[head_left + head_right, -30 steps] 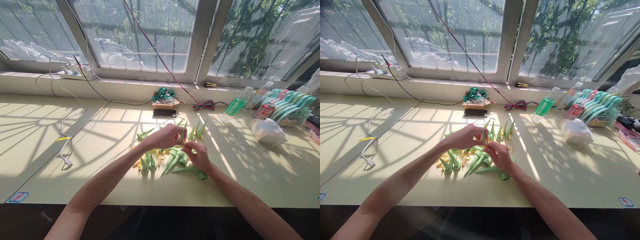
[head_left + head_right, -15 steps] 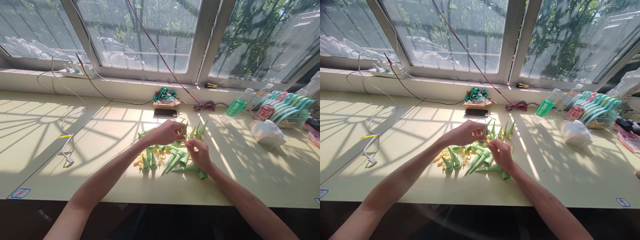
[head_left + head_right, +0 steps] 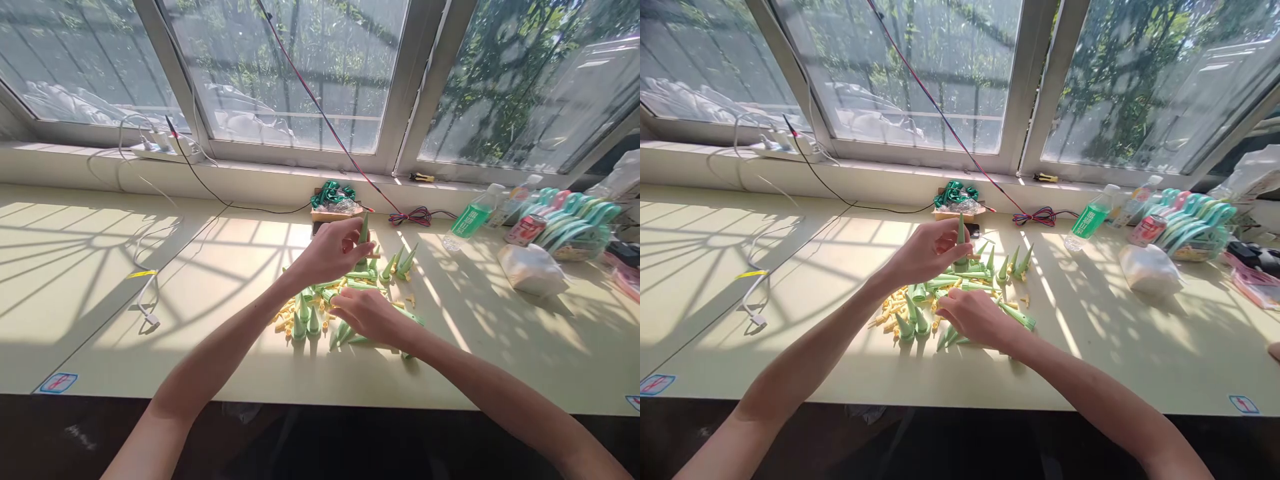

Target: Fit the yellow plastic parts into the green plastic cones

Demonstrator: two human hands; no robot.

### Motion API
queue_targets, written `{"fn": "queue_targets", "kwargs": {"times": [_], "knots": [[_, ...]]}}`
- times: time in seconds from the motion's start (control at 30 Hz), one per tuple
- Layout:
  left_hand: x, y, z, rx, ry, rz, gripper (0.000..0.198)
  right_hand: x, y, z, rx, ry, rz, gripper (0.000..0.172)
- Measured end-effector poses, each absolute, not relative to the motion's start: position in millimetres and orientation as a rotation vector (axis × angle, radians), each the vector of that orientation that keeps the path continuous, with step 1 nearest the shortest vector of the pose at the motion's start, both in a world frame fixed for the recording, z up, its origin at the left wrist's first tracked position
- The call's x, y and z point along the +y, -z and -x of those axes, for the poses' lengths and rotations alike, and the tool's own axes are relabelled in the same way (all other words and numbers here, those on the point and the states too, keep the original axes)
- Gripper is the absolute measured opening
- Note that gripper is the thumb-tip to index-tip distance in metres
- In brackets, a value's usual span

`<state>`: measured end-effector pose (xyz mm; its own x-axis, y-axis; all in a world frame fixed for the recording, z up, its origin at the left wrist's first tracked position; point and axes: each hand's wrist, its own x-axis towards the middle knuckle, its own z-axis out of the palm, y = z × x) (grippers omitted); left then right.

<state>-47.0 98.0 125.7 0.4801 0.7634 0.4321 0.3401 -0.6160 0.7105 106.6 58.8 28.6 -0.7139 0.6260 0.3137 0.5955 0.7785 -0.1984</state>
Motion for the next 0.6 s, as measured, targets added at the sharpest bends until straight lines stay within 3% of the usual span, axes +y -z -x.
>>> {"fn": "queue_targets", "kwargs": {"times": [0.27, 0.6], "knots": [[88.9, -130.4, 47.9, 0.904, -1.063, -2.147, 0.013, 73.0, -35.8, -69.3, -2.829, -0.056, 1.074, 0.019], [83.3, -134.3, 46.1, 0.907, -1.082, -2.148, 0.015, 75.0, -23.0, -68.3, -2.85, -0.002, 1.019, 0.025]]}}
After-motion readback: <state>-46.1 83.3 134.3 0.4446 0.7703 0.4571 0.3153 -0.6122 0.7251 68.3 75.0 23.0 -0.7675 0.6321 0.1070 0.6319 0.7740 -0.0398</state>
